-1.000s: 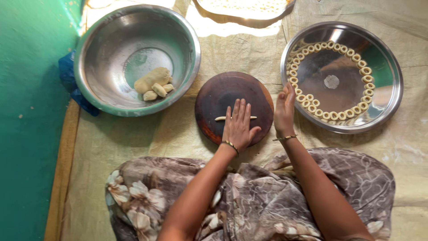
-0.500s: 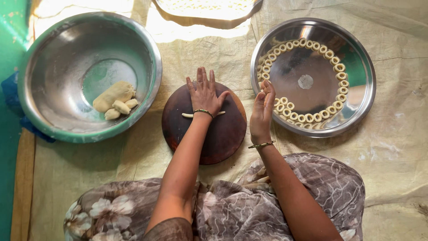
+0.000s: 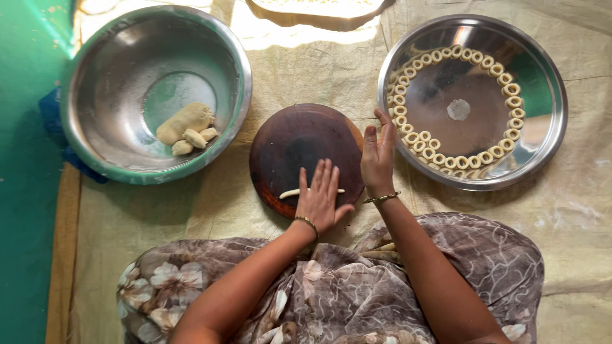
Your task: The person sits on the floor and shapes small pieces of dough into ring-shaped snacks by hand. They roll the dough into thin strips, join the ends to form rings, and place the finished rings into a metal tray. The process is repeated continuously.
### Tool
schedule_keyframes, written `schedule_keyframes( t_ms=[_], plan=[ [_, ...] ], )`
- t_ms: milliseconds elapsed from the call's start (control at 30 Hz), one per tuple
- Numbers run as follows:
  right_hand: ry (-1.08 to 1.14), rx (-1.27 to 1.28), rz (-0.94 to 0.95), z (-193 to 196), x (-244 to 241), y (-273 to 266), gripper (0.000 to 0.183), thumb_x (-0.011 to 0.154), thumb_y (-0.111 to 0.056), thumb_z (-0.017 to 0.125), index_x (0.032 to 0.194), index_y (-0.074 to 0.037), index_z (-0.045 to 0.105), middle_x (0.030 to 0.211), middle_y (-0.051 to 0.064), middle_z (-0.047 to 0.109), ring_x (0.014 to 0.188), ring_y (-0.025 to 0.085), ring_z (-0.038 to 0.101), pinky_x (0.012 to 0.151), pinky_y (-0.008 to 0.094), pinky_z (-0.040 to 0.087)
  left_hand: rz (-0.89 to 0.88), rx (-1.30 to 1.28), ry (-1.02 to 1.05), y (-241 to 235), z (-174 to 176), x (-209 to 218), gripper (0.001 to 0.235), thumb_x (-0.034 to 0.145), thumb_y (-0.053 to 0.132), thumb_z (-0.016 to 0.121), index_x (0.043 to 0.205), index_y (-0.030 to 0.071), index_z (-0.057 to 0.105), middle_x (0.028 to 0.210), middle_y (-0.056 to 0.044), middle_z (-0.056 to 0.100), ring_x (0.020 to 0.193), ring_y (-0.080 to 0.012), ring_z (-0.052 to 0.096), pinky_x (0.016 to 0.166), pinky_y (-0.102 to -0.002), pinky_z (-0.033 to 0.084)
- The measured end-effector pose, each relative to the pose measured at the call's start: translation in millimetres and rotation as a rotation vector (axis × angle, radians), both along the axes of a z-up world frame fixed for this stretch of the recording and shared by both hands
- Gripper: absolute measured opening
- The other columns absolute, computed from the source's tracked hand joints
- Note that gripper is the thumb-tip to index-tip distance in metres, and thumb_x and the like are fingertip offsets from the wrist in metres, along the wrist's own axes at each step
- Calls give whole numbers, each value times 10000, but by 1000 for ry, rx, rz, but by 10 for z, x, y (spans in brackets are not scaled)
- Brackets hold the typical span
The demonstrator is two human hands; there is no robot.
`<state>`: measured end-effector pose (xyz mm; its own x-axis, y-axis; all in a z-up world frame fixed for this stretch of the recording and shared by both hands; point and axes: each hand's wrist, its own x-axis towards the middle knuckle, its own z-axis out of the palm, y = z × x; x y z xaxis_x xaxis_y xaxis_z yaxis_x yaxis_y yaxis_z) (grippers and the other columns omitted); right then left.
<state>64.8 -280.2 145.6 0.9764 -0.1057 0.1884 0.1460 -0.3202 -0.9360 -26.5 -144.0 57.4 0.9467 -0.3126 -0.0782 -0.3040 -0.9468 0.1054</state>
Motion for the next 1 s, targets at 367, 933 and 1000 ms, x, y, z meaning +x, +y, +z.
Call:
schedule_keyframes(
  t_ms=[367, 933, 1000],
  plan=[
    [-34, -82, -4, -44, -43, 15, 549, 1113, -468, 384, 1475, -58, 435, 1518, 145, 464, 1484, 305, 331, 1240, 477, 237, 113, 89, 32, 323, -143, -318, 1025, 957, 790, 221, 1635, 31, 98, 1712, -184, -52, 1561, -288, -126, 1208, -591, -112],
    [74, -126, 66, -32, 1, 14, 609, 1085, -529, 331, 1468, -69, 443, 1516, 170, 476, 1476, 336, 342, 1222, 501, 262, 293, 68, -124, 809, -111, 1561, 947, 988, 748, 154, 1642, 65, 121, 1696, -144, -116, 1547, -256, -188, 1196, -636, -127],
    [67, -114, 85, -42, -5, 32, 612, 1087, -538, 331, 1467, -72, 446, 1507, 168, 475, 1472, 331, 366, 1223, 494, 272, 222, 62, -115, 757, -121, 1359, 965, 1011, 749, 175, 1638, 18, 127, 1699, -159, -100, 1544, -274, -174, 1197, -643, -106]
  ],
)
